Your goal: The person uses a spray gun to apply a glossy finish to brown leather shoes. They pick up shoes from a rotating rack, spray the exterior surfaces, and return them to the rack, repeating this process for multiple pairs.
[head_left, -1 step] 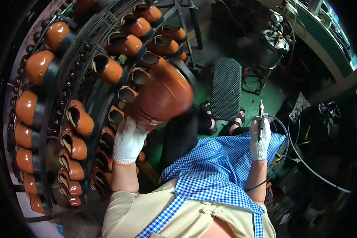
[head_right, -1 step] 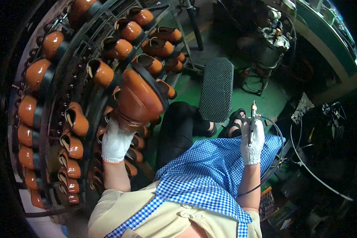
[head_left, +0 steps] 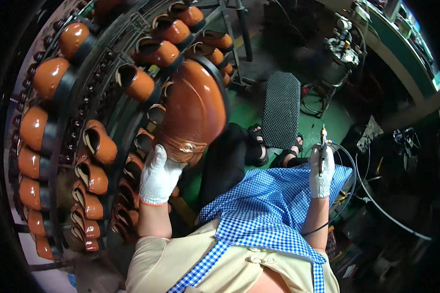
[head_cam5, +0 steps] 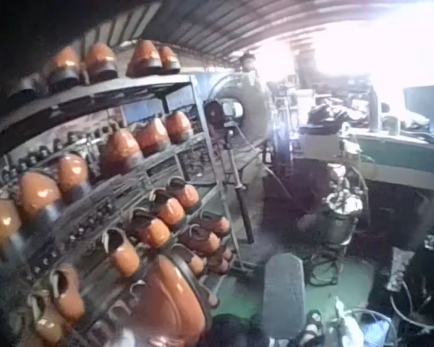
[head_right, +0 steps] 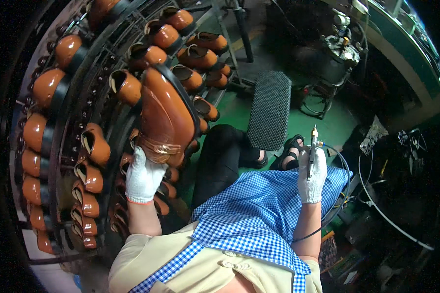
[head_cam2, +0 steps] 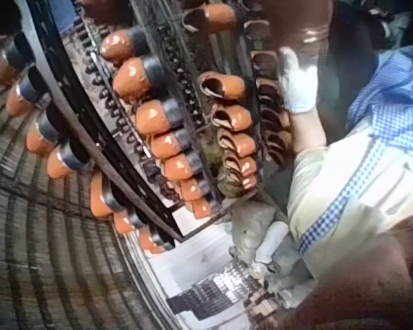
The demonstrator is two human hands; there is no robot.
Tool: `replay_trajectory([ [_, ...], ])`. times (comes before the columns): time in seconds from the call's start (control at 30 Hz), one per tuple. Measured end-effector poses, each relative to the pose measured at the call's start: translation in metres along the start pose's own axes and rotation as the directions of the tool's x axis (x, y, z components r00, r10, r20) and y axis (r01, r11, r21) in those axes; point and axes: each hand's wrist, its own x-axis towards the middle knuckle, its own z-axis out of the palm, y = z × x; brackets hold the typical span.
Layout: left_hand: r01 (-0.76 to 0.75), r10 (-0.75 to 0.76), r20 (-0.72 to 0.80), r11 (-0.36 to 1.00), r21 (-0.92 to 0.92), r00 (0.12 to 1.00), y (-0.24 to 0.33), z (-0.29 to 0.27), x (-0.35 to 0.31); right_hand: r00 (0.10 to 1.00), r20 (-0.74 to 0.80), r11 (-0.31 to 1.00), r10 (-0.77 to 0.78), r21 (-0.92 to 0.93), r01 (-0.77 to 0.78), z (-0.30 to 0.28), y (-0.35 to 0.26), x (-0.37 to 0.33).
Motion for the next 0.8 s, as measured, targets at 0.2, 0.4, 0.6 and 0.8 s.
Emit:
replay_trajectory([
  [0.2,-0.03,-0.049,-0.291,0.965,-0.26,0.955,-0.005,-0.002,-0.044,0.996,0.043,0.995,0.075,0.068,-0.078,0.009,0.024,0.002],
  [0.4,-0.312,0.21,-0.292,0.877,-0.365,0.933,0.023,-0.013,-0.017,1.0,0.016,0.999,-0.011,0.047,0.011,0.025,0.037,0.01],
  [0.6,-0.447,0.35,-0.278,0.684,-0.577,0.894,0.062,-0.077,0.098,1.0,0.0,0.994,-0.021,0.105,0.021,0.026,0.023,0.009],
  [0.8,-0.169,0.276,0.027,0.661,-0.731,0.961,0.116,-0.147,0.156,0.996,0.057,0.992,0.071,0.1,-0.076,0.024,0.026,0.003],
])
